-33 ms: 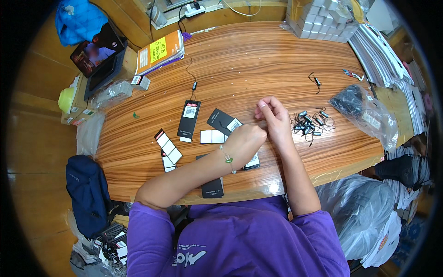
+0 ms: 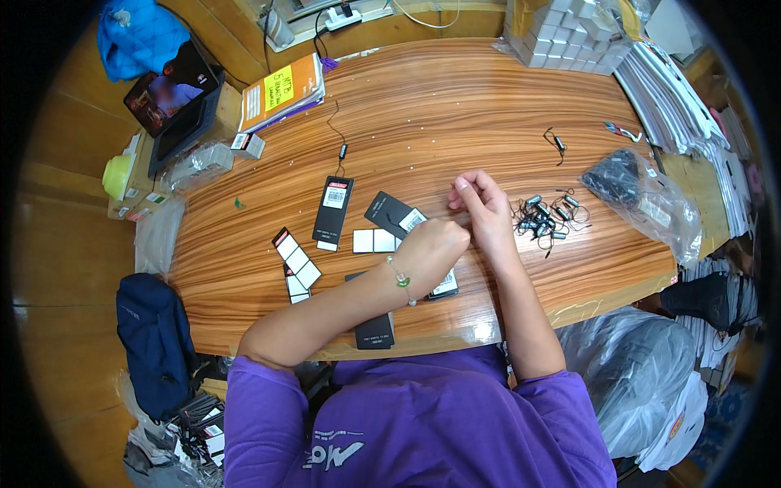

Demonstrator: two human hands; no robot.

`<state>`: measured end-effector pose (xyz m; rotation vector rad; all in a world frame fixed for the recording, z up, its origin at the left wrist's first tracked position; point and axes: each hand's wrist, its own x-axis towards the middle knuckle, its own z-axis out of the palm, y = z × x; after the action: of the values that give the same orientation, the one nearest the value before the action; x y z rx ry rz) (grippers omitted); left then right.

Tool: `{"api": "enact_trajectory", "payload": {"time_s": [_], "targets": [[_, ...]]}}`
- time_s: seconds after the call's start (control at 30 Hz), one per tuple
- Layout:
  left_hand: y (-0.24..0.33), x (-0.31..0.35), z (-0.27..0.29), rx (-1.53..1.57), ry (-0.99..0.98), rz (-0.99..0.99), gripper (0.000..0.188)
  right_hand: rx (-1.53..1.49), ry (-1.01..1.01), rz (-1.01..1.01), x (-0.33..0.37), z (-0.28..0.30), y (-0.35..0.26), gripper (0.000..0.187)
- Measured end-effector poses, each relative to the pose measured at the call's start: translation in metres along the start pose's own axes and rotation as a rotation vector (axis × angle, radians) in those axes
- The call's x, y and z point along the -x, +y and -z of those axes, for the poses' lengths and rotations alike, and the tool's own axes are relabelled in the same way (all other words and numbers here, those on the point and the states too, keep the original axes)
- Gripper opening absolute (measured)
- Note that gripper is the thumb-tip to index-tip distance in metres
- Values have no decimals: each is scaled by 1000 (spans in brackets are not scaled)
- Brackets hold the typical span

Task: The person handles a bundle of small black tags and then attaches security tags to several small rectangular boxes on a wooden table. The person picks up each box, threads a tag through it, and places it back on the table.

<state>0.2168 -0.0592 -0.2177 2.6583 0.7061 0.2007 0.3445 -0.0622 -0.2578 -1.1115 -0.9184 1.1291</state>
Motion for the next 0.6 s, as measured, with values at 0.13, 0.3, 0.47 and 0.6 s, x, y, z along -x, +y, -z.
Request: {"api": "enact_trajectory", "payload": {"time_s": [0.13, 0.3, 0.47, 0.6], "targets": [[-2, -3, 1, -16, -8, 10, 4, 3, 0, 3, -4, 0, -1, 15], [-2, -5, 3, -21, -5, 8, 4, -13, 3, 5, -6, 0, -1, 14], [-8, -3, -3, -4, -1, 38, 4, -4, 2, 4, -6, -1, 1, 14], [-28, -4, 10, 288, -29, 128, 10, 14, 19, 23, -5, 5, -1, 14]]}}
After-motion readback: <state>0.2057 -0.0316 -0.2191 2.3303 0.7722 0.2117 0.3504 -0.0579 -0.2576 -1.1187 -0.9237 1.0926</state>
